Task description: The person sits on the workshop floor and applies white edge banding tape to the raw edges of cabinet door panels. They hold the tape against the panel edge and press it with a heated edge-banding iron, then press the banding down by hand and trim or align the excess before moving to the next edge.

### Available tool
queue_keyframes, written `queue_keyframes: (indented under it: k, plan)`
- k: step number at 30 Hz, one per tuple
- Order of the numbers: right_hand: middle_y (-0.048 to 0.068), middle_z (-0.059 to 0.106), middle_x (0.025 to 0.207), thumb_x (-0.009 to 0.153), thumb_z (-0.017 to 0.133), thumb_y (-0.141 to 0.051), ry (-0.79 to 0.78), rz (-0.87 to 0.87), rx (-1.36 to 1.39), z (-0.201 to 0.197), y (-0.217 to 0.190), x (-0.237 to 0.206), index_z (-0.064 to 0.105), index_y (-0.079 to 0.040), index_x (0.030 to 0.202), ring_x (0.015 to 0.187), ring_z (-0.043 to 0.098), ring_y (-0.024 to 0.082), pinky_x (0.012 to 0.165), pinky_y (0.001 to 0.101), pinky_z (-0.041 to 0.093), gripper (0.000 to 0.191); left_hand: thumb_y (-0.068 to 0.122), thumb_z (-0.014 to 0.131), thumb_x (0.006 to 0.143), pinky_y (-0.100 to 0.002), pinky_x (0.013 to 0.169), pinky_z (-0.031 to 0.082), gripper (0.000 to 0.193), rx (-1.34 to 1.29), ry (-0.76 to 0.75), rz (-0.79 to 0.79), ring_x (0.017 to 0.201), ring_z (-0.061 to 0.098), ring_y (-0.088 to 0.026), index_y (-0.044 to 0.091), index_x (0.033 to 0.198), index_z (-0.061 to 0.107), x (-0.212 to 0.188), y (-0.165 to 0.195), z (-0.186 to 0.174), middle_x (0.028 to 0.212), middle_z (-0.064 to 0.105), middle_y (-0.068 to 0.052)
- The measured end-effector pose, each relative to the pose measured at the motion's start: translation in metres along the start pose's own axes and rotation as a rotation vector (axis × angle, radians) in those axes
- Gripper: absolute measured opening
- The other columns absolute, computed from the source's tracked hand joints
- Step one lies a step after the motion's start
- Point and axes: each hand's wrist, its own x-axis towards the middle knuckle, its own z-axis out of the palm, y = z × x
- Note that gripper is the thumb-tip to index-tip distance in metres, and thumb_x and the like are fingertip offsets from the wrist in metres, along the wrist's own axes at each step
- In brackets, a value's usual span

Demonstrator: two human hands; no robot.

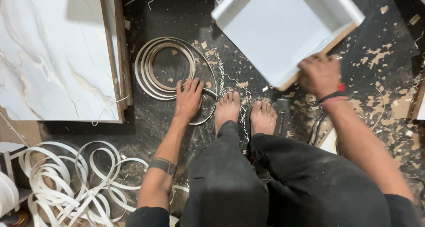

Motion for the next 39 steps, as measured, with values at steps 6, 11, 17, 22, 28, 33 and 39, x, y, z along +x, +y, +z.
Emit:
queue_keyframes:
  k: [6,11,17,22,28,33,39]
  plan:
    - [0.008,0.072,0.098,0.083,0.084,-0.035,-0.069,0.156,0.219,-0.014,-0.098,0.035,0.072,-0.014,0.097,0.098,0.062,0.031,0.085,0.0481,0.046,0.029,0.018,0.065,0.099,-0.049,0.090,0.049,0.018,-0.129,-0.142,-0.227,0.103,0.067,-0.034,0.011,0.114,0.070,0.032,-0.003,-0.021,0.108,0.072,-0.012]
    - [0.008,0.070,0.103,0.075,0.075,-0.015,0.181,0.067,0.270,-0.019,-0.105,0.022,0.068,-0.012,0.108,0.103,0.064,0.031,0.088,0.0514,0.043,0.033,0.022,0.057,0.103,-0.051,0.068,0.051,0.025,-0.488,0.250,-0.223,0.085,0.068,-0.043,0.011,0.122,0.067,0.049,0.013,-0.066,0.103,0.072,-0.018]
    - [0.010,0.068,0.105,0.087,0.064,-0.004,0.148,0.184,0.458,0.005,-0.075,-0.011,0.067,-0.010,0.112,0.106,0.062,0.034,0.093,0.0507,0.044,0.026,0.029,0.056,0.107,-0.050,0.078,0.051,0.021,-0.528,0.103,-0.286,0.090,0.069,-0.040,0.009,0.108,0.063,0.079,0.044,-0.094,0.095,0.070,-0.016]
    - [0.009,0.068,0.108,0.094,0.062,-0.003,0.035,0.220,0.472,0.020,-0.066,-0.016,0.066,-0.011,0.112,0.109,0.062,0.033,0.093,0.0498,0.043,0.020,0.030,0.060,0.103,-0.049,0.076,0.051,0.025,-0.646,0.001,-0.056,0.091,0.067,-0.039,0.006,0.112,0.063,0.109,0.074,-0.089,0.098,0.069,-0.018]
    - [0.003,0.067,0.116,0.088,0.067,-0.009,-0.051,0.053,0.219,0.001,-0.053,0.000,0.064,-0.013,0.114,0.122,0.058,0.023,0.107,0.0524,0.037,0.026,0.036,0.066,0.100,-0.045,0.071,0.052,0.029,-0.592,-0.031,0.138,0.087,0.068,-0.032,0.010,0.114,0.066,0.128,0.108,-0.062,0.094,0.068,-0.010]
    - [0.010,0.064,0.127,0.079,0.076,-0.017,0.198,0.157,0.549,-0.018,-0.068,-0.015,0.062,-0.012,0.133,0.125,0.053,0.030,0.110,0.0490,0.033,0.056,0.036,0.068,0.098,-0.045,0.067,0.052,0.029,-0.579,-0.028,0.235,0.084,0.067,-0.032,0.014,0.116,0.067,0.135,0.122,-0.043,0.091,0.065,-0.009]
    - [0.003,0.069,0.116,0.091,0.081,-0.022,0.282,0.151,0.566,-0.018,-0.079,-0.054,0.072,-0.016,0.119,0.119,0.060,0.023,0.108,0.0455,0.037,0.030,0.037,0.070,0.094,-0.047,0.069,0.051,0.030,-0.511,-0.111,0.371,0.084,0.066,-0.033,0.016,0.116,0.069,0.133,0.131,-0.029,0.091,0.066,-0.010]
